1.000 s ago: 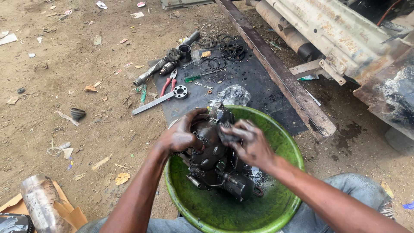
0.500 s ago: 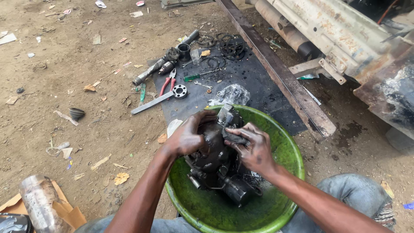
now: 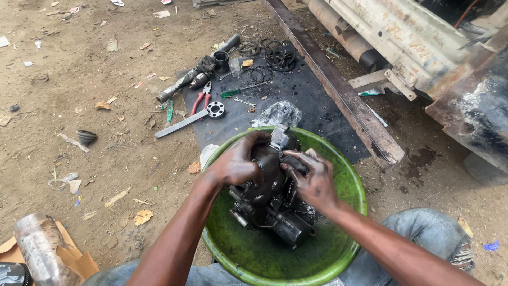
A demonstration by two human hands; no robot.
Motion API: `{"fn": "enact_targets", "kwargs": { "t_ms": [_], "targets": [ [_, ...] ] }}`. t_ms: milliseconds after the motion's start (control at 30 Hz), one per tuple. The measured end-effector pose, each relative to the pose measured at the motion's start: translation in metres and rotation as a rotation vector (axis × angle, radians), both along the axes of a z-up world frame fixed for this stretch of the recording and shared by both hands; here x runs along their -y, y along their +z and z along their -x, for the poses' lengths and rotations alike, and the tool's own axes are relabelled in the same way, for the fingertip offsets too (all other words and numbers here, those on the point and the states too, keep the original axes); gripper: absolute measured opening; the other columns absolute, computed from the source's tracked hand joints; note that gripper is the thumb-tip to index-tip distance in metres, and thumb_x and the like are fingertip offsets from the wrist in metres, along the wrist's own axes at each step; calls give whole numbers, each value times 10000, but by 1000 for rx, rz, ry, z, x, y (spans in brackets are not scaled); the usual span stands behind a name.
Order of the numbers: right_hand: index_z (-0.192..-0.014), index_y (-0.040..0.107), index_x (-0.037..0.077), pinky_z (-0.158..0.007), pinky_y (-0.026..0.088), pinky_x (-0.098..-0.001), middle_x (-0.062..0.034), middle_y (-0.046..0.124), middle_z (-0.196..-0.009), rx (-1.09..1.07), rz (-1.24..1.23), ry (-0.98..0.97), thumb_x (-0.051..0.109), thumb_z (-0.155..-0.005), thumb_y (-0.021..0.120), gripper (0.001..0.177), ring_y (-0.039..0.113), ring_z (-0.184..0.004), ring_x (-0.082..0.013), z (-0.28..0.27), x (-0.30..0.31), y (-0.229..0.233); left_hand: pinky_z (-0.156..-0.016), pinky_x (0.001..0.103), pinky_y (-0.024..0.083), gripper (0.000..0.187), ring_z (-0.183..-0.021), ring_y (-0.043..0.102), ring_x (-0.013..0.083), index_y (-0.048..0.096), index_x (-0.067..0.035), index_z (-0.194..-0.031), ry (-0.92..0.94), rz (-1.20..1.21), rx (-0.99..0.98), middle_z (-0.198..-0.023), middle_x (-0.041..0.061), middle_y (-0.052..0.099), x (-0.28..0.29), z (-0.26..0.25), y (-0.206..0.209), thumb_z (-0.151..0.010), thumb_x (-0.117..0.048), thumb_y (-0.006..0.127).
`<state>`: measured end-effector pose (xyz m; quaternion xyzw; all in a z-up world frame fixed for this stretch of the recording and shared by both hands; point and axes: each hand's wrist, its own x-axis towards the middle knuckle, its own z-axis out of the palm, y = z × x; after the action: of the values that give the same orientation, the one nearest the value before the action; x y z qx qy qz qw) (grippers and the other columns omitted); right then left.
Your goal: The person cleans and reassembles internal engine components inside a green basin using their hands, rotating the metal housing to access different sides.
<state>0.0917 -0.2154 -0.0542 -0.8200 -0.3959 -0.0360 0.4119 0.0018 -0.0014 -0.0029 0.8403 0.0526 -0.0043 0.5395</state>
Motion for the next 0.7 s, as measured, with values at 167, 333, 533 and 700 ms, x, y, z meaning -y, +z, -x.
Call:
{"fn": "enact_targets", "kwargs": {
  "t_ms": [167, 333, 533, 700],
  "targets": [
    [-1148, 715, 29, -699, 598, -369, -115, 684, -980, 237, -153, 255, 53, -847, 698, 302, 669, -846, -231, 9, -22, 17, -1125, 366, 456, 974, -1299, 587, 273, 418, -4, -1442, -36, -47, 144, -1368, 194, 602, 7, -14, -3, -523, -74, 733],
    [-1081, 753, 58, -841, 625, -380, -140, 713, -1080, 431, 38, 494, -107, -727, 568, 432, 666, -964, -273, -25, -27, 47, -1095, 359, 455, 1124, -1303, 550, 256, 290, -125, -1513, -28, -43, -29, -1397, 140, 564, 10, -5, 16, -494, -73, 761],
    [-1122, 787, 130, -962, 587, -436, -124, 721, -1230, 363, 268, 395, -7, -787, 626, 395, 663, -1091, -310, -37, -12, 55, -1146, 381, 431, 1093, -1370, 542, 268, 360, -96, -1509, -85, 29, 79, -1450, 153, 594, 1, 8, 8, -490, -50, 754],
    [-1197, 739, 40, -1040, 422, -654, -244, 597, -1366, 356, 173, 402, 259, -849, 786, 414, 604, -1221, -417, 0, -18, 45, -1090, 406, 493, 1002, -1291, 587, 280, 414, -69, -1441, 77, 68, 49, -1407, 174, 599, 2, 4, 5, -508, -79, 778]
  ]
}}
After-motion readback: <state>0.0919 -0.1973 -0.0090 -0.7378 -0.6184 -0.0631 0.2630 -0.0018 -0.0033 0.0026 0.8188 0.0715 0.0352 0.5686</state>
